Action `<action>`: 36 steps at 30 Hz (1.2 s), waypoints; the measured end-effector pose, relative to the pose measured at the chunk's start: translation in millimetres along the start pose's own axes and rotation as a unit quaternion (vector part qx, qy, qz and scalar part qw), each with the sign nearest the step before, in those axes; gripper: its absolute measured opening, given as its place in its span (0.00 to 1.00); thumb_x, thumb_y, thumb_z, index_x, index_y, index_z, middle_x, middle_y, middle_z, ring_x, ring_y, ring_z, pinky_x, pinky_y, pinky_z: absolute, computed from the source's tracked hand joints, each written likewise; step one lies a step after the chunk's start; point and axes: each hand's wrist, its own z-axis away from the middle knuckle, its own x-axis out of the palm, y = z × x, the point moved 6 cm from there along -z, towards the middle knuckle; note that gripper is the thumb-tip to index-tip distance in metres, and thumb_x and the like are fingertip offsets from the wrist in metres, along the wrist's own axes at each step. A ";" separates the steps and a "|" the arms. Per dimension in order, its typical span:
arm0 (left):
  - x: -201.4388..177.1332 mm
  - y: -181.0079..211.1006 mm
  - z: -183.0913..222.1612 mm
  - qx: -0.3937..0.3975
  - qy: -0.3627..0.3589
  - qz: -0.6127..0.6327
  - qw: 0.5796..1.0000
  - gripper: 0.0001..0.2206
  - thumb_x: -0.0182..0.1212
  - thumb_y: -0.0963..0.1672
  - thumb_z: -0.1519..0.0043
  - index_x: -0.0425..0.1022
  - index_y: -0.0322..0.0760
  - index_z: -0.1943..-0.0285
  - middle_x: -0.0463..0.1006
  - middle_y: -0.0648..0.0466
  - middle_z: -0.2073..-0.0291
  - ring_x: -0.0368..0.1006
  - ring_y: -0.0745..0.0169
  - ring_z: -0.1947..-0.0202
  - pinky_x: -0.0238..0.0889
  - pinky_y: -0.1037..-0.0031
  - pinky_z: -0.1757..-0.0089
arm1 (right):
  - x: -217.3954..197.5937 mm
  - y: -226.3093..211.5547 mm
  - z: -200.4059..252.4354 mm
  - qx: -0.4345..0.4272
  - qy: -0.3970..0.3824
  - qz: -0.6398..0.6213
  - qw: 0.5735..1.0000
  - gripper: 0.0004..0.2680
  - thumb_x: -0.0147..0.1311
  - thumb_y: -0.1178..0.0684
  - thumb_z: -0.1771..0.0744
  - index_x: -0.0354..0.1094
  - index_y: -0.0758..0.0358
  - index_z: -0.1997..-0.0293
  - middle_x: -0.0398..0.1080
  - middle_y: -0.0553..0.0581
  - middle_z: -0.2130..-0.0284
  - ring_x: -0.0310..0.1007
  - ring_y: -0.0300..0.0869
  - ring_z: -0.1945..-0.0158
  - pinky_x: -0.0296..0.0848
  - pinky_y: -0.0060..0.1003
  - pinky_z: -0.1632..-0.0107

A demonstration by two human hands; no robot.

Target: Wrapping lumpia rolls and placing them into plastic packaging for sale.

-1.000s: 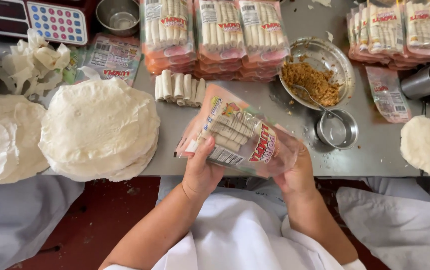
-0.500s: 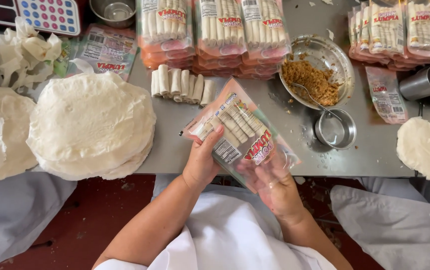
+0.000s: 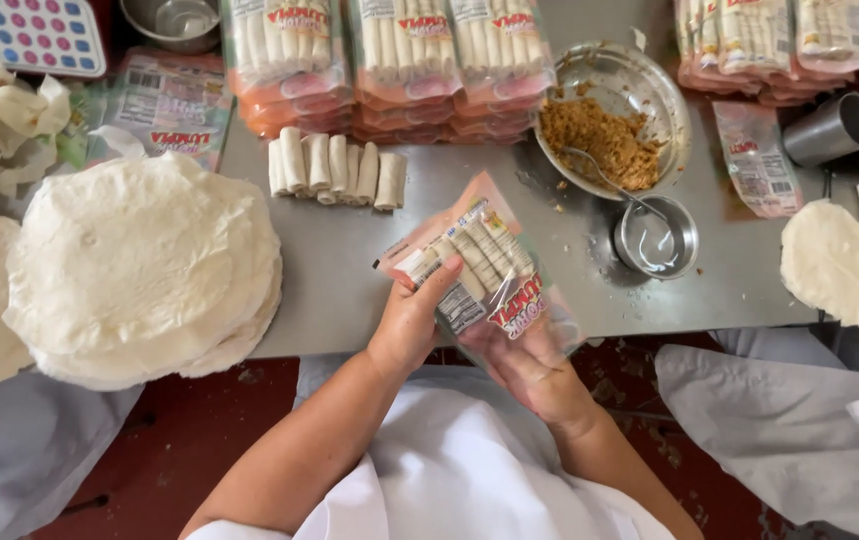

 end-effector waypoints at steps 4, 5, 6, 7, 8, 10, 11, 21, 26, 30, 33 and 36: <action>-7.6 -17.8 -0.4 -0.033 0.000 -0.051 0.998 0.20 0.67 0.45 0.35 0.76 0.21 0.39 0.82 0.34 0.49 0.82 0.44 0.52 0.79 0.52 0.56 | -59.5 30.9 15.7 -0.009 -0.023 0.222 0.975 0.19 0.51 0.71 0.33 0.69 0.59 0.36 0.72 0.69 0.41 0.76 0.52 0.41 0.70 0.58 0.35; -10.1 -23.9 0.9 -0.058 0.009 -0.083 0.995 0.24 0.68 0.47 0.36 0.75 0.20 0.38 0.82 0.33 0.49 0.82 0.42 0.51 0.78 0.51 0.57 | -86.1 45.3 21.3 0.021 0.012 0.244 0.970 0.17 0.56 0.71 0.35 0.73 0.65 0.41 0.76 0.75 0.46 0.80 0.54 0.46 0.75 0.57 0.39; -4.1 -19.0 -2.9 -0.056 0.007 -0.083 0.995 0.24 0.68 0.47 0.36 0.75 0.20 0.38 0.82 0.33 0.49 0.82 0.42 0.51 0.78 0.51 0.57 | -92.1 46.1 24.0 0.018 0.012 0.245 0.969 0.17 0.56 0.71 0.35 0.73 0.65 0.41 0.76 0.75 0.46 0.80 0.54 0.46 0.75 0.57 0.39; -1.3 -16.5 -6.0 -0.079 0.025 -0.138 0.987 0.24 0.71 0.50 0.39 0.79 0.22 0.44 0.84 0.36 0.53 0.82 0.48 0.53 0.77 0.56 0.55 | -102.3 52.0 27.3 0.062 0.040 0.175 0.982 0.17 0.56 0.68 0.35 0.71 0.64 0.39 0.76 0.74 0.46 0.79 0.54 0.46 0.75 0.58 0.41; -0.3 -15.7 -4.7 -0.106 0.046 -0.192 0.975 0.25 0.73 0.52 0.41 0.83 0.24 0.49 0.86 0.38 0.56 0.81 0.54 0.55 0.75 0.60 0.53 | -110.7 59.3 37.1 0.108 0.070 0.103 0.986 0.18 0.56 0.65 0.34 0.68 0.63 0.36 0.76 0.73 0.45 0.79 0.54 0.47 0.76 0.58 0.42; -29.0 1.5 -21.8 0.065 0.027 -0.321 0.945 0.32 0.74 0.49 0.41 0.65 0.23 0.35 0.72 0.30 0.43 0.68 0.34 0.42 0.68 0.48 0.46 | -103.2 52.7 37.4 0.109 0.097 0.044 0.988 0.22 0.53 0.67 0.35 0.62 0.64 0.32 0.73 0.77 0.43 0.75 0.60 0.42 0.71 0.62 0.38; -35.0 16.9 -24.1 0.234 0.008 -0.434 0.870 0.45 0.75 0.47 0.40 0.46 0.22 0.21 0.58 0.21 0.29 0.55 0.15 0.30 0.61 0.36 0.38 | -100.4 49.8 37.1 0.108 0.122 -0.015 0.987 0.25 0.49 0.69 0.36 0.56 0.65 0.28 0.70 0.80 0.42 0.72 0.65 0.38 0.67 0.66 0.35; -37.2 -43.7 -51.6 0.332 -0.178 -0.731 0.569 0.15 0.61 0.48 0.33 0.79 0.50 0.38 0.77 0.49 0.44 0.75 0.44 0.44 0.72 0.56 0.50 | -25.3 -8.8 22.1 -0.086 -0.021 0.768 0.634 0.15 0.56 0.52 0.31 0.69 0.62 0.37 0.69 0.65 0.42 0.70 0.55 0.36 0.70 0.51 0.35; -36.3 -40.9 -56.4 0.298 -0.198 -0.725 0.589 0.15 0.62 0.46 0.34 0.82 0.45 0.39 0.81 0.46 0.48 0.77 0.48 0.50 0.74 0.67 0.53 | -44.5 20.9 36.5 -0.080 -0.088 0.841 0.527 0.22 0.45 0.39 0.29 0.61 0.60 0.28 0.67 0.62 0.35 0.62 0.60 0.30 0.56 0.62 0.29; -26.6 -29.4 -50.8 0.262 -0.207 -0.734 0.592 0.15 0.61 0.44 0.34 0.81 0.44 0.39 0.80 0.43 0.47 0.76 0.45 0.49 0.74 0.64 0.53 | -51.3 16.9 39.8 -0.109 -0.051 0.814 0.568 0.21 0.52 0.43 0.30 0.63 0.58 0.29 0.71 0.66 0.42 0.65 0.66 0.34 0.61 0.63 0.31; -23.6 -26.5 -50.8 0.271 -0.188 -0.752 0.571 0.18 0.61 0.46 0.34 0.78 0.43 0.35 0.79 0.43 0.46 0.75 0.44 0.48 0.73 0.60 0.53 | -59.5 21.9 44.9 -0.158 -0.019 0.816 0.555 0.19 0.53 0.42 0.31 0.71 0.68 0.41 0.72 0.72 0.52 0.70 0.68 0.40 0.67 0.59 0.35; -22.4 -33.7 -56.5 0.251 -0.204 -0.753 0.573 0.15 0.60 0.46 0.34 0.81 0.40 0.40 0.80 0.44 0.47 0.75 0.46 0.48 0.72 0.63 0.53 | -86.4 45.2 48.4 -0.101 -0.017 0.843 0.528 0.20 0.53 0.38 0.31 0.70 0.66 0.40 0.73 0.71 0.51 0.68 0.68 0.38 0.64 0.62 0.33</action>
